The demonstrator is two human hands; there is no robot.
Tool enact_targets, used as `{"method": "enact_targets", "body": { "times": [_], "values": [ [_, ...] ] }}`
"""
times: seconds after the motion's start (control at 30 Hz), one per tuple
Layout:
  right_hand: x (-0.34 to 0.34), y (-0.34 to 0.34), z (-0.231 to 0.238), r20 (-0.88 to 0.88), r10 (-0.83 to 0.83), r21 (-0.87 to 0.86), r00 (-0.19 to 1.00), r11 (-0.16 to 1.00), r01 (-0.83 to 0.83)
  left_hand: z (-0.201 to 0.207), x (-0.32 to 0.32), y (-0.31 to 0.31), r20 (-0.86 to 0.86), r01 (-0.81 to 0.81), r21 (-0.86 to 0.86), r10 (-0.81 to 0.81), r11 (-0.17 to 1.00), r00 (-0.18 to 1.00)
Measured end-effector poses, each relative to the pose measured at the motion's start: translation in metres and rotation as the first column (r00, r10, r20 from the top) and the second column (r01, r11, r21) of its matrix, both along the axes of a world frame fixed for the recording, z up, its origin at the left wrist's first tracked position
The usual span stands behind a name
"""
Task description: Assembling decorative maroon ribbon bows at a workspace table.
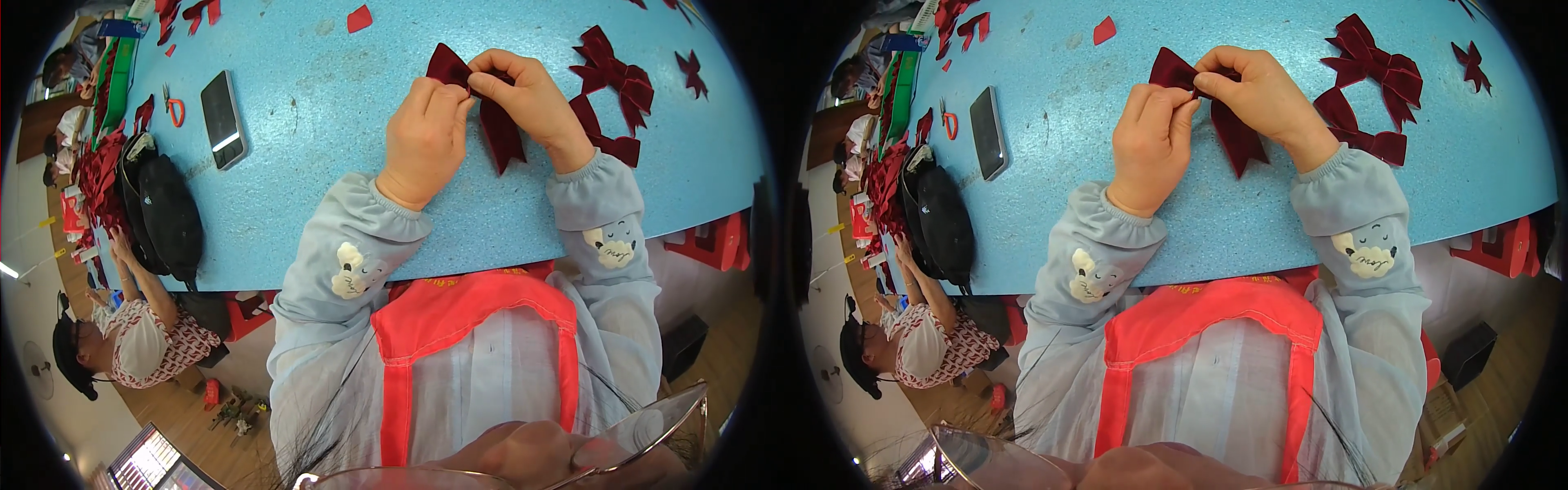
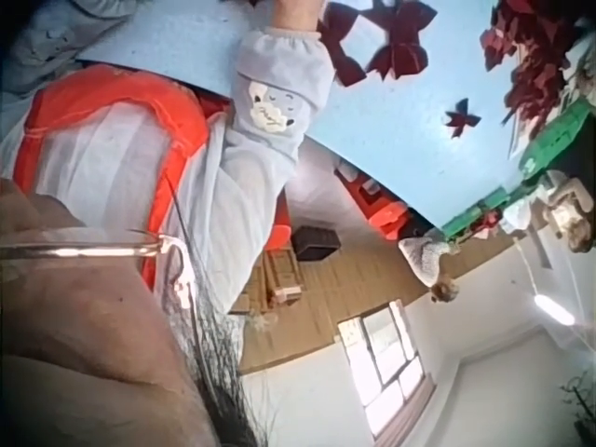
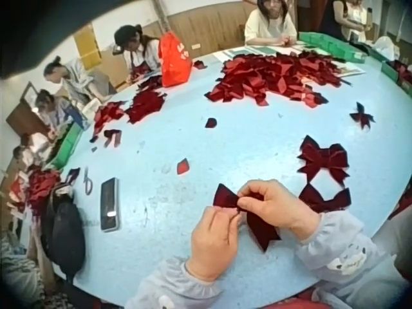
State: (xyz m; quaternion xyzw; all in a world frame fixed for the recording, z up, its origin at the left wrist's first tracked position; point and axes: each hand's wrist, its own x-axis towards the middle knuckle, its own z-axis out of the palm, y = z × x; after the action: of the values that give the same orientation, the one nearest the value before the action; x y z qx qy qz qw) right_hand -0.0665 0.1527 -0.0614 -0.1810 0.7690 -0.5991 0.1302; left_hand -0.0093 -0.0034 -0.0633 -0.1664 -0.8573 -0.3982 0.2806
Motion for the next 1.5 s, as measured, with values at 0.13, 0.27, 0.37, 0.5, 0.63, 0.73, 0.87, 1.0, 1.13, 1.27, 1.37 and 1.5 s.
{"method": "enact_targets", "body": {
  "times": [0.13,0.27,0.37,0.5,0.63,0.73,0.87,1.0,1.13,1.27,1.37,1.5],
  "values": [
    [0.005,-0.006,0.001,-0.148,-0.035,0.092,0.988,0.995,0.049,0.010,-0.004,-0.002,0.165,-0.034,0.004,0.033,0.999,0.986],
    [0.005,-0.007,0.002,-0.235,-0.006,0.143,0.972,0.989,0.041,0.012,-0.014,-0.011,0.285,-0.060,-0.112,0.090,0.992,0.954],
    [0.002,-0.003,0.001,-0.135,-0.002,0.067,0.991,0.998,0.011,0.007,-0.025,-0.019,0.595,-0.053,0.253,-0.113,0.966,0.796],
    [0.001,0.000,-0.002,0.078,0.006,-0.073,0.997,0.997,-0.001,0.002,-0.025,-0.018,0.694,-0.123,0.451,-0.261,0.884,0.671],
    [-0.001,0.000,-0.002,0.074,0.006,-0.083,0.997,0.997,0.000,-0.003,-0.024,-0.009,0.642,-0.118,0.470,-0.246,0.875,0.726],
    [-0.004,0.004,-0.003,0.115,0.013,-0.106,0.993,0.994,-0.001,-0.003,-0.023,-0.004,0.641,-0.124,0.483,-0.253,0.867,0.725],
    [-0.004,0.005,-0.003,0.220,0.034,-0.252,0.975,0.967,0.023,0.004,-0.019,-0.002,0.699,-0.198,0.609,-0.402,0.768,0.591],
    [-0.002,0.001,-0.002,0.365,0.042,-0.405,0.930,0.907,0.118,0.011,-0.011,0.003,0.627,-0.317,0.776,-0.617,0.545,0.475],
    [-0.001,0.001,-0.003,0.393,0.054,-0.440,0.918,0.887,0.136,0.012,-0.006,0.010,0.589,-0.312,0.802,-0.592,0.509,0.551],
    [0.000,0.003,0.000,0.403,0.067,-0.454,0.913,0.881,0.136,0.011,0.002,0.006,0.616,-0.301,0.780,-0.591,0.548,0.520],
    [0.000,0.007,0.005,0.439,0.036,-0.425,0.898,0.888,0.172,0.018,0.011,-0.012,0.679,-0.339,0.733,-0.611,0.589,0.408],
    [-0.001,0.013,0.016,0.353,0.075,-0.357,0.933,0.932,0.060,0.025,0.005,-0.042,0.844,-0.277,0.426,-0.268,0.861,0.464]
  ]
}}
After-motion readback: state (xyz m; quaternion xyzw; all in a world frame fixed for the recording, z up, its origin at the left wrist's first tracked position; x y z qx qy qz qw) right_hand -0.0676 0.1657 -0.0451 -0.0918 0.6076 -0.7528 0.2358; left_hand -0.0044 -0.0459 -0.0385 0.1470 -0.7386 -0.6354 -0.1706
